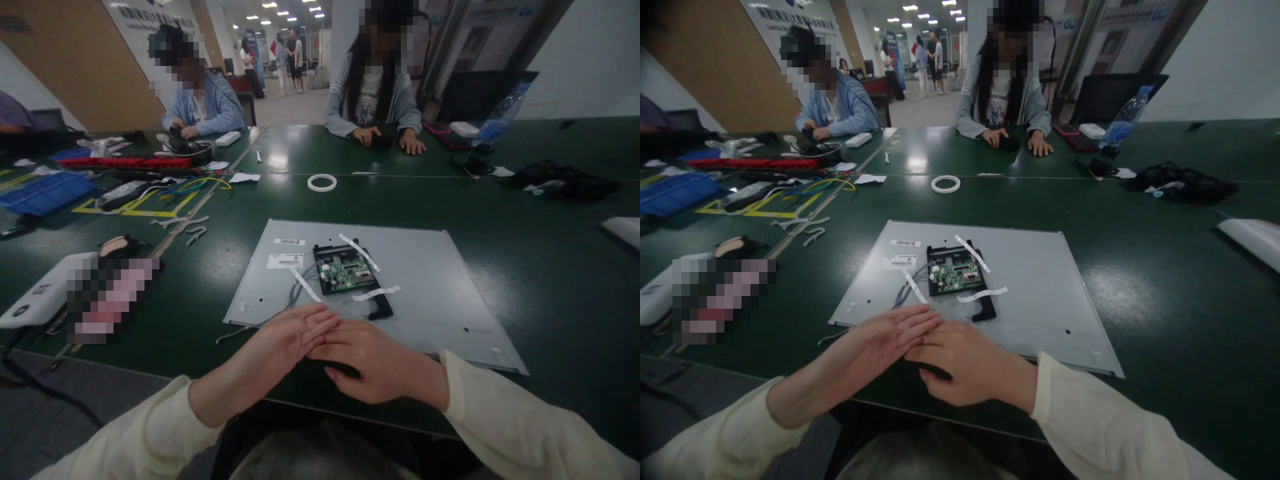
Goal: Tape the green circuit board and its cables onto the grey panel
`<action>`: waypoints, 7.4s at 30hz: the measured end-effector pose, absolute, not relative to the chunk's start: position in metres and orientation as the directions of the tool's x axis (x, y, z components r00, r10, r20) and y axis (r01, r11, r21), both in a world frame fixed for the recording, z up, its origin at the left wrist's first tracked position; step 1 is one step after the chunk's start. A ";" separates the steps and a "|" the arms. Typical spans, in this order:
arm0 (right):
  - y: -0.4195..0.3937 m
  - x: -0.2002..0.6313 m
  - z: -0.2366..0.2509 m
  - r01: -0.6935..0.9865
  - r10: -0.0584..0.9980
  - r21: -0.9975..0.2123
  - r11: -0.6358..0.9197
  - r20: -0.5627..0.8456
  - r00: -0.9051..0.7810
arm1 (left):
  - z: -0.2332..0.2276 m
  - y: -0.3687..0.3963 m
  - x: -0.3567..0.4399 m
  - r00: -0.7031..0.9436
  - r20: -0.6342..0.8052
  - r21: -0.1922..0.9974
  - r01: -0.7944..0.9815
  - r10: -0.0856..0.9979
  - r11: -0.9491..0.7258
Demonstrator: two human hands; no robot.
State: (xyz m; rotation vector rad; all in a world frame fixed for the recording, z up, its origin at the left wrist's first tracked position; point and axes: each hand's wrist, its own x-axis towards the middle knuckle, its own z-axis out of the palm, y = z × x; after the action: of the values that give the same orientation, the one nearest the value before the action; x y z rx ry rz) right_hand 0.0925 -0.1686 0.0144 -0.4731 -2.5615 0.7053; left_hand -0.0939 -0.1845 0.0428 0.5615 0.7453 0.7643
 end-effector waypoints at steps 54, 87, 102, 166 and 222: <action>-0.169 0.097 0.019 0.212 0.453 -0.598 0.773 0.287 -0.844 | 0.037 -0.049 -0.074 0.642 0.319 0.743 0.288 0.697 -0.605; -0.119 0.170 0.049 0.686 0.662 -0.377 0.622 0.721 -0.204 | 0.039 -0.034 -0.098 0.660 0.386 0.540 0.405 0.645 -0.738; -0.095 0.189 0.029 0.651 0.770 -0.492 0.578 0.064 -0.635 | 0.032 -0.033 -0.096 0.658 0.362 0.553 0.419 0.660 -0.721; -0.085 0.193 0.001 0.720 0.925 -0.604 0.342 0.353 -0.143 | 0.057 -0.047 -0.062 0.660 0.259 0.314 0.633 0.705 -0.708; -0.090 0.182 0.006 0.775 0.892 -0.479 0.413 0.383 -0.239 | 0.016 -0.030 -0.014 0.837 0.052 0.001 0.545 0.545 -0.838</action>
State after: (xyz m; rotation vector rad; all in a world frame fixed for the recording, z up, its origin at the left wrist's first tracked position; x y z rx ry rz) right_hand 0.1819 -0.0895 0.0060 -1.4093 -2.0644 0.2508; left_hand -0.0138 -0.0302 0.0160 3.0239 0.8970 0.0789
